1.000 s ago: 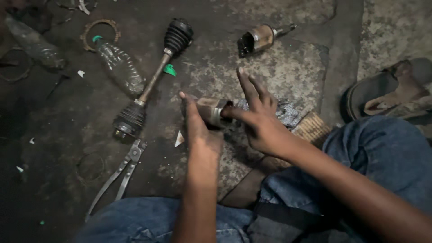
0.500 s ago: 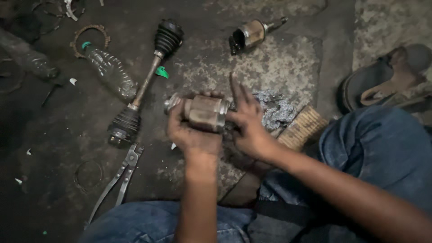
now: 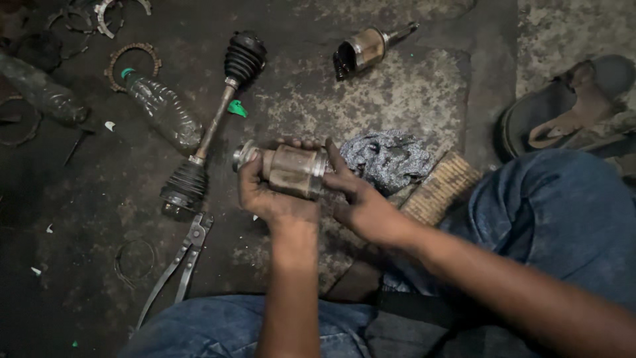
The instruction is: The person sits on the floor and cleans a cylindrical metal mechanical part using a rag. They repeatedly wipe the exterior and interior surfaces of the part, handling it with both hands to remove grease and debris. Other disassembled parts and tools are visible on the floor nearby.
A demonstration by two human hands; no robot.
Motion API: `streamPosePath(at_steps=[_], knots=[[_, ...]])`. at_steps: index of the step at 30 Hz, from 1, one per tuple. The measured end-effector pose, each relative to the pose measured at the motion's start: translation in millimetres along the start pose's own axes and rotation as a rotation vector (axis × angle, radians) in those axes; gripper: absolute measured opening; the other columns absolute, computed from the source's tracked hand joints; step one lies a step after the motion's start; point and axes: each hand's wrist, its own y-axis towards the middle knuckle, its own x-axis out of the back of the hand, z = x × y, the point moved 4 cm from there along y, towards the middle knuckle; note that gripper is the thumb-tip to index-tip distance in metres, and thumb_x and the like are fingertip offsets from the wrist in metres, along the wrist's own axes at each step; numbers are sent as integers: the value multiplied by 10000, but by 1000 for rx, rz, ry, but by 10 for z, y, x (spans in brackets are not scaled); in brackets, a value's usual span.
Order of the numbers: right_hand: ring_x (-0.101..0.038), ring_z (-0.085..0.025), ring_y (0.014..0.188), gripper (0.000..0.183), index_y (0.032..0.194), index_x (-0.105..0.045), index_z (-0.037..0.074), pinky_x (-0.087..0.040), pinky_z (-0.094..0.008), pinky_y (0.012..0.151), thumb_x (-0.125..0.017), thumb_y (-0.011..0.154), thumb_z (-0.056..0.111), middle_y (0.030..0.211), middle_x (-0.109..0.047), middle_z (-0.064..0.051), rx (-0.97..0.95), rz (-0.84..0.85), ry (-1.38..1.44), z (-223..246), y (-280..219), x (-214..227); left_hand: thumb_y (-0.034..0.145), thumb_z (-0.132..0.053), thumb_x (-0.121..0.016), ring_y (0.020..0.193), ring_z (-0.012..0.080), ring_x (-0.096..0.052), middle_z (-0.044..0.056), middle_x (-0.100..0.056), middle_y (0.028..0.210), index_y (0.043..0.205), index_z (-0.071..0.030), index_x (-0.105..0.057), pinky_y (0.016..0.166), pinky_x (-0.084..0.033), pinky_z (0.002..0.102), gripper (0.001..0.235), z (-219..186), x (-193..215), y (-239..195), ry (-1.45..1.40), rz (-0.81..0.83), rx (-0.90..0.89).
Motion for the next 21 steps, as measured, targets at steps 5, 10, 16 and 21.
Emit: streamPosePath(at_steps=[5, 10, 16, 21], knots=[[-76, -382, 1590, 769, 1479, -510, -22, -208, -429, 1249, -593, 728, -167, 1711, -49, -296, 144, -66, -246, 111, -77, -150, 896, -348, -529, 831, 341, -693, 171, -685, 904, 999, 3, -665, 829, -587, 516, 391, 9, 77, 22, 62, -7, -56], [-647, -294, 997, 695, 1466, -500, 82, -540, -299, 694, -550, 793, -82, 1171, -668, -165, -638, -10, 600, -191, -181, -268, 953, -367, -513, 827, 324, -697, 151, -694, 927, 1031, -36, -676, 810, -584, 518, 378, 38, 154, 67, 107, 36, -49], [-576, -241, 1139, 214, 1128, -667, 16, -473, -384, 956, -702, 931, -59, 1152, -639, -103, 282, 217, 222, -68, -358, 52, 1011, -371, -503, 923, 299, -700, 146, -704, 989, 1122, -27, -657, 852, -573, 474, 393, 64, 66, 40, 258, 147, -59], [-585, -268, 1228, 140, 1017, -712, 2, -488, -384, 1010, -677, 884, -26, 1326, -597, -179, 356, 163, 24, -12, -340, 298, 1087, -466, -420, 1112, 212, -626, 64, -636, 1207, 1295, -68, -572, 1067, -502, 381, 474, -45, -222, -54, 1182, 558, -522]])
